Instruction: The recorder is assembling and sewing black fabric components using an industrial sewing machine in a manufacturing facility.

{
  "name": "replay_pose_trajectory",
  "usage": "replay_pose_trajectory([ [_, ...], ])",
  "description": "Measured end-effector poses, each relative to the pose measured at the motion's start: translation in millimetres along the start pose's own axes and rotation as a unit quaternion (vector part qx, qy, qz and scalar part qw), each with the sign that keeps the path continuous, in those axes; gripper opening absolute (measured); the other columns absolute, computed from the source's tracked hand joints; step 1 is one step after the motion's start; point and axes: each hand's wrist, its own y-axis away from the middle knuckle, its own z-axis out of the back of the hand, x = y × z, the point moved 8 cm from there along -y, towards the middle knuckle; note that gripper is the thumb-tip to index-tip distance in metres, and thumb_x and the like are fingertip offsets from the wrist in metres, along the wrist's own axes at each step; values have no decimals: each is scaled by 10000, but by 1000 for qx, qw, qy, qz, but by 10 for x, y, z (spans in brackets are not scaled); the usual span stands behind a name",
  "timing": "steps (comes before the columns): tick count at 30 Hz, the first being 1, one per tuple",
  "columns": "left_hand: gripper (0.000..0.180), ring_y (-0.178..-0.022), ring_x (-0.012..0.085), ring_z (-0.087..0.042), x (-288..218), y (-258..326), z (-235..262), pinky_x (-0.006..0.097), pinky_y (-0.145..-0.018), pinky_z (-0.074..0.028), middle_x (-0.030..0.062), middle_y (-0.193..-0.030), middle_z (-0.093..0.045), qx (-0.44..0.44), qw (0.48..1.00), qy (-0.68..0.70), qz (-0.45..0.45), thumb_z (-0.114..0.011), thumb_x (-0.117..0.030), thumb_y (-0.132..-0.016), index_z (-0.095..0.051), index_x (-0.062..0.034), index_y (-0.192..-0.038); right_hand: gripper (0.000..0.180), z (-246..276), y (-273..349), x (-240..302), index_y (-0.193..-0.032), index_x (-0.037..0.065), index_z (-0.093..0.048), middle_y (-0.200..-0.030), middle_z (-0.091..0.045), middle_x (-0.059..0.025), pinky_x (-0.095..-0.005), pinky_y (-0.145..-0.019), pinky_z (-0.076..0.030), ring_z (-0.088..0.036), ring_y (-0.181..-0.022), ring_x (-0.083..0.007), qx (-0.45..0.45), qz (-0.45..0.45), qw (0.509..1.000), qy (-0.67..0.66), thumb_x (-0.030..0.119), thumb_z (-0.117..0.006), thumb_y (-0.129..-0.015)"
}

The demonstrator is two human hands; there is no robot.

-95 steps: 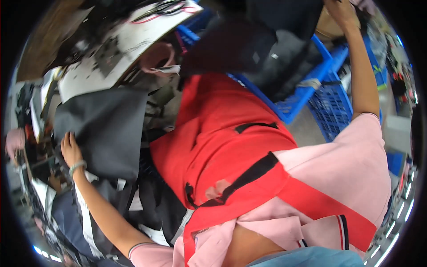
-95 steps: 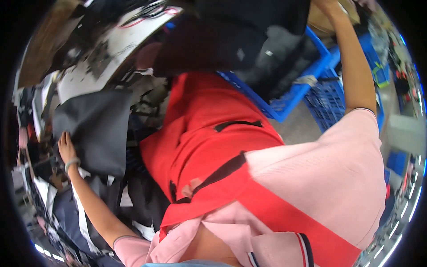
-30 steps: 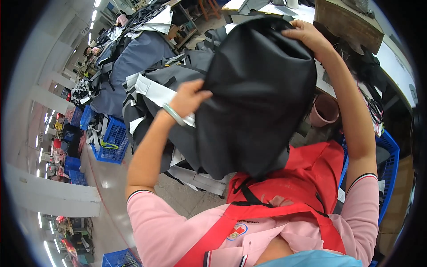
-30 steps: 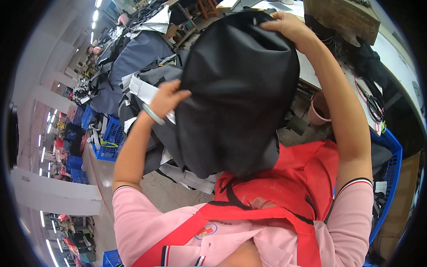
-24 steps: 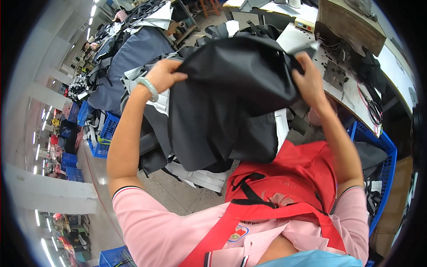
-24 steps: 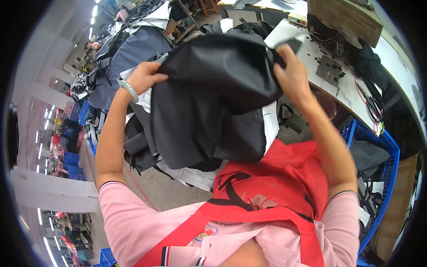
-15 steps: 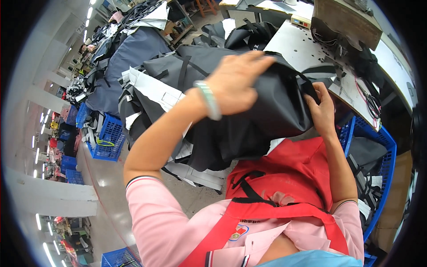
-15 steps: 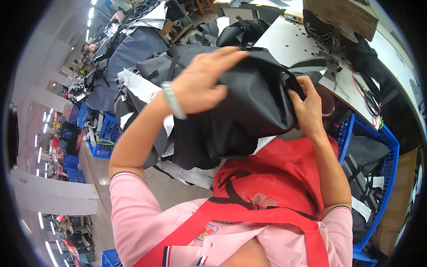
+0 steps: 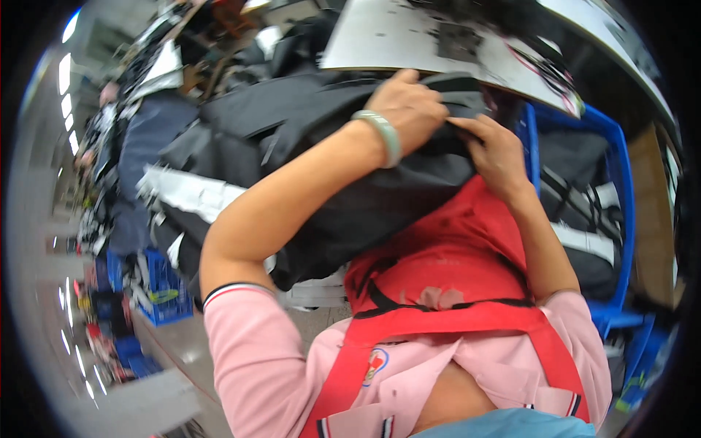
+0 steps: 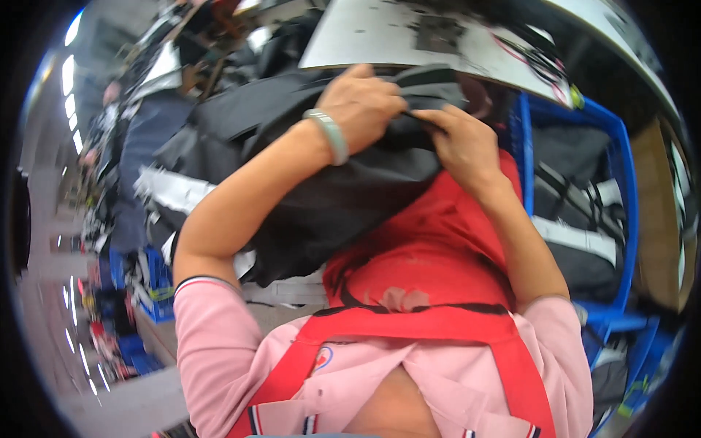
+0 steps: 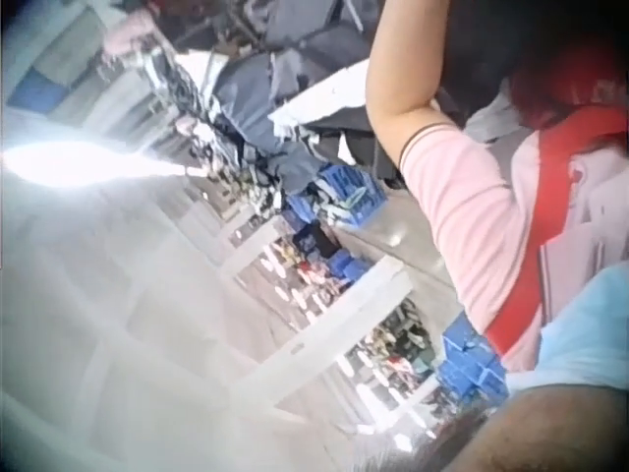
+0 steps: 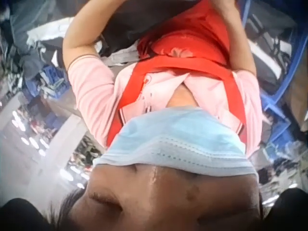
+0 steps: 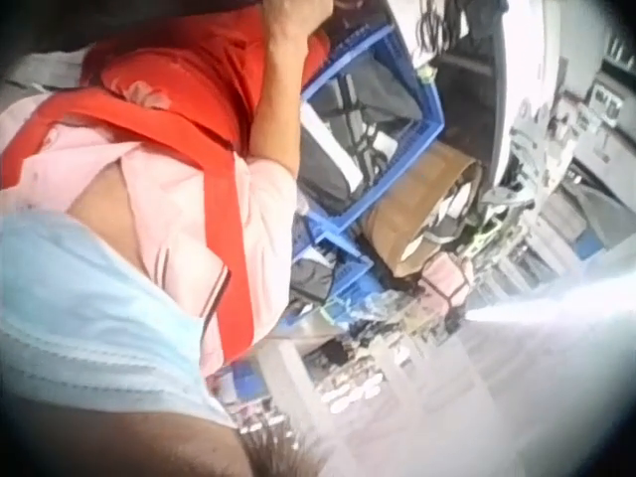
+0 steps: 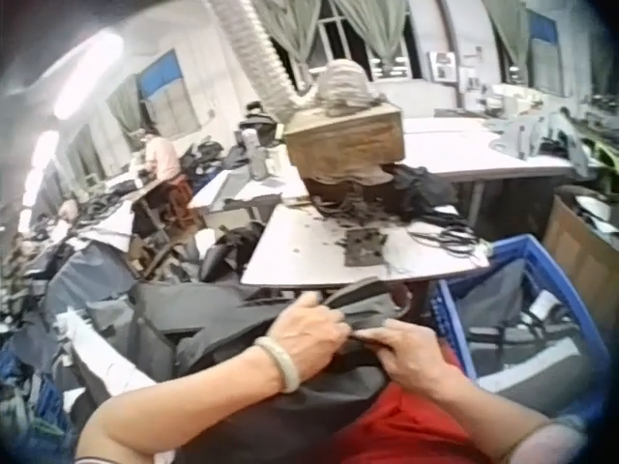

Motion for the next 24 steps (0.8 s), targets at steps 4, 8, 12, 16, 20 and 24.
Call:
replay_pose_trajectory([
  [4, 77, -740, 221, -610, -146, -94, 178, 318, -771, -422, 41, -762, -639, 15, 988, 150, -30, -672, -115, -759, -707, -98, -824, 184, 265, 99, 82, -950, 46, -691, -1056, -610, -83, -361, -892, -442, -547, -1070, -266, 2, 151, 986, -69, 76, -726, -771],
  [8, 128, -719, 262, -595, -158, -285, 424, 324, -736, -445, 65, -755, -642, 51, 928, 369, -21, -725, -100, -737, -702, -50, -852, 142, 505, 203, 47, -950, 6, -644, -990, -638, -83, -326, -832, -467, -595, -933, -201, 66, 48, 965, -250, 103, -689, -857],
  [12, 170, -703, 82, -607, 166, -646, 292, 249, -675, -488, 59, -744, -676, 109, 839, 525, 88, -724, -95, -813, -696, 32, -923, 205, 791, -118, -124, -902, 5, -640, -732, -557, 27, -228, -648, -424, -490, -721, -52, 50, -64, 955, -286, 209, -645, -919],
  [16, 207, -717, 58, -588, 531, -966, 87, 236, -676, -487, 10, -772, -678, 53, 915, 384, 112, -707, -142, -847, -703, 41, -944, 248, 684, -500, -668, -919, 27, -697, -704, -580, 41, -188, -598, -406, -502, -667, -8, 35, -132, 931, -339, 269, -645, -925],
  [20, 210, -726, 65, -592, 800, -991, -201, 233, -679, -483, 7, -801, -680, 73, 879, 445, 158, -698, -153, -867, -706, 31, -969, 239, 521, -752, -870, -959, 44, -720, -741, -627, 33, -183, -609, -430, -558, -684, -25, 46, -178, 919, -349, 272, -674, -904],
  [24, 236, -757, 61, -597, 1019, -1036, -461, 212, -700, -477, -1, -848, -680, 95, 805, 538, 232, -687, -183, -893, -703, 10, -1027, 256, 419, -989, -1000, -964, 29, -716, -779, -645, 11, -211, -633, -456, -576, -701, -51, 39, -182, 898, -399, 272, -701, -885],
])
